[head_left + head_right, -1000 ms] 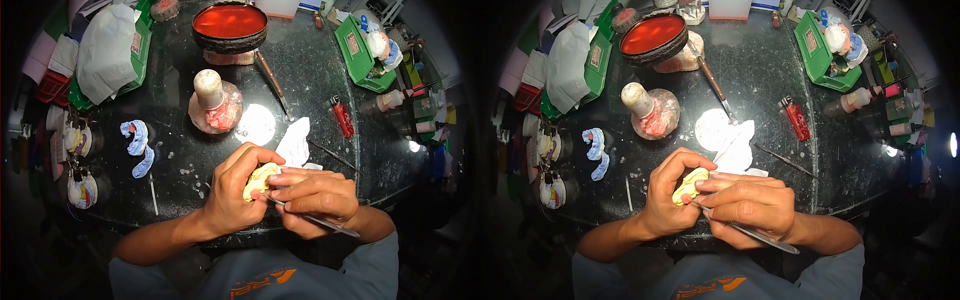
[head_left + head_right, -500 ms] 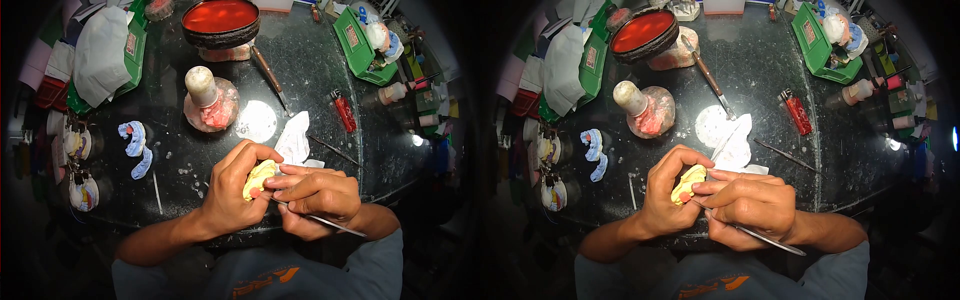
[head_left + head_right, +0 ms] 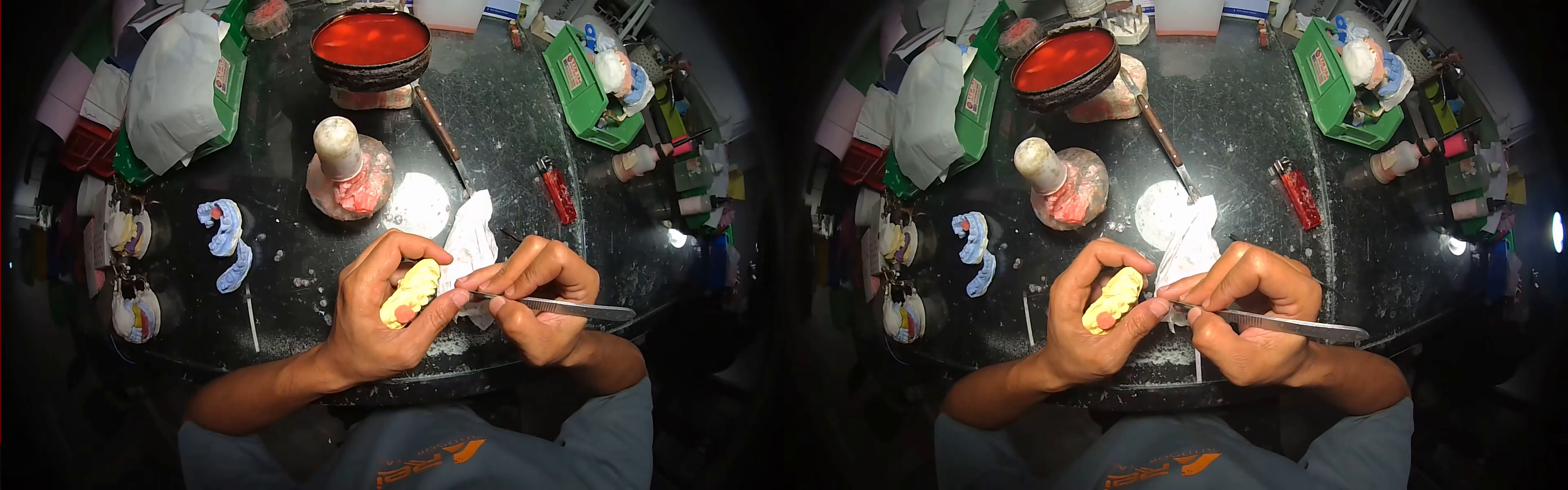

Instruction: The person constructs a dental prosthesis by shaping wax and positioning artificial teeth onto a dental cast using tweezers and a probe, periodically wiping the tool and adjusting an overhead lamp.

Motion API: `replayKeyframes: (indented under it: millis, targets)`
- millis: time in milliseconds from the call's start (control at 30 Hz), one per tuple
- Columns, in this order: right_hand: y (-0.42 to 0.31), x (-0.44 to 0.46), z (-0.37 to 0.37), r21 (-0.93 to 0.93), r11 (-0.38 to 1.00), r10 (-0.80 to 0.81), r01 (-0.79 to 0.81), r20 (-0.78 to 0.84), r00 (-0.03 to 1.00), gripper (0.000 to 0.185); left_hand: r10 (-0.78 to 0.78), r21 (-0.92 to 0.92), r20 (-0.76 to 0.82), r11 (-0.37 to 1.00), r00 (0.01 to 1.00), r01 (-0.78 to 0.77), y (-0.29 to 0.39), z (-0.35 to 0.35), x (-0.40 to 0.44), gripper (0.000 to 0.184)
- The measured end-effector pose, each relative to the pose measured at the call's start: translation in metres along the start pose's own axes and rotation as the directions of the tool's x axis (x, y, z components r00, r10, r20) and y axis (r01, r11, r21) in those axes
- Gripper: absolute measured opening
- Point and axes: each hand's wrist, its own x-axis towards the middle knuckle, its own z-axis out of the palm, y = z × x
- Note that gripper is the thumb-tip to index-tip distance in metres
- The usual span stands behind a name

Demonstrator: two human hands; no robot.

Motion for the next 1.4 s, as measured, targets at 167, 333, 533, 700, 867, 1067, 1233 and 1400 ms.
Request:
replayKeyframes:
  millis: [167, 333, 533, 700, 867, 1067, 1233, 1400]
  targets:
    - [-0.004, -0.001, -0.005, 0.043, 0.997, 0.054, -0.058, 0.088, 0.995, 0.011, -0.069, -0.091, -0.030, 0.994, 0.997, 0.066, 0.004, 0.002, 0.000, 0.032]
    - [-0.008, 0.000, 0.003, 0.150, 0.984, 0.117, -0.100, -0.113, 0.987, 0.015, -0.035, 0.025, -0.045, 0.999, 0.998, 0.036, 0.005, 0.002, 0.001, 0.026]
    - [-0.005, 0.005, 0.005, -0.214, 0.954, -0.189, 0.211, 0.121, 0.975, 0.022, 0.109, 0.197, 0.017, 0.974, 0.994, -0.110, 0.001, -0.001, 0.006, 0.029]
    - [-0.010, 0.004, 0.006, -0.287, 0.927, -0.158, 0.239, 0.278, 0.947, 0.022, 0.144, 0.308, 0.081, 0.937, 0.986, -0.162, -0.003, -0.004, 0.007, 0.036]
    - [-0.010, 0.001, 0.007, -0.304, 0.927, -0.135, 0.221, 0.280, 0.951, 0.020, 0.118, 0.334, 0.084, 0.932, 0.989, -0.140, -0.002, -0.004, 0.007, 0.042]
    - [-0.008, -0.002, 0.010, -0.308, 0.918, -0.171, 0.250, 0.260, 0.950, 0.016, 0.090, 0.326, 0.125, 0.937, 0.988, -0.127, -0.002, -0.006, 0.006, 0.049]
    - [-0.005, -0.004, 0.010, -0.305, 0.912, -0.198, 0.275, 0.259, 0.945, 0.018, 0.073, 0.321, 0.132, 0.940, 0.989, -0.113, -0.001, -0.006, 0.006, 0.051]
    - [-0.001, -0.006, 0.011, -0.304, 0.909, -0.211, 0.286, 0.256, 0.943, 0.019, 0.081, 0.322, 0.144, 0.938, 0.986, -0.125, -0.002, -0.006, 0.006, 0.050]
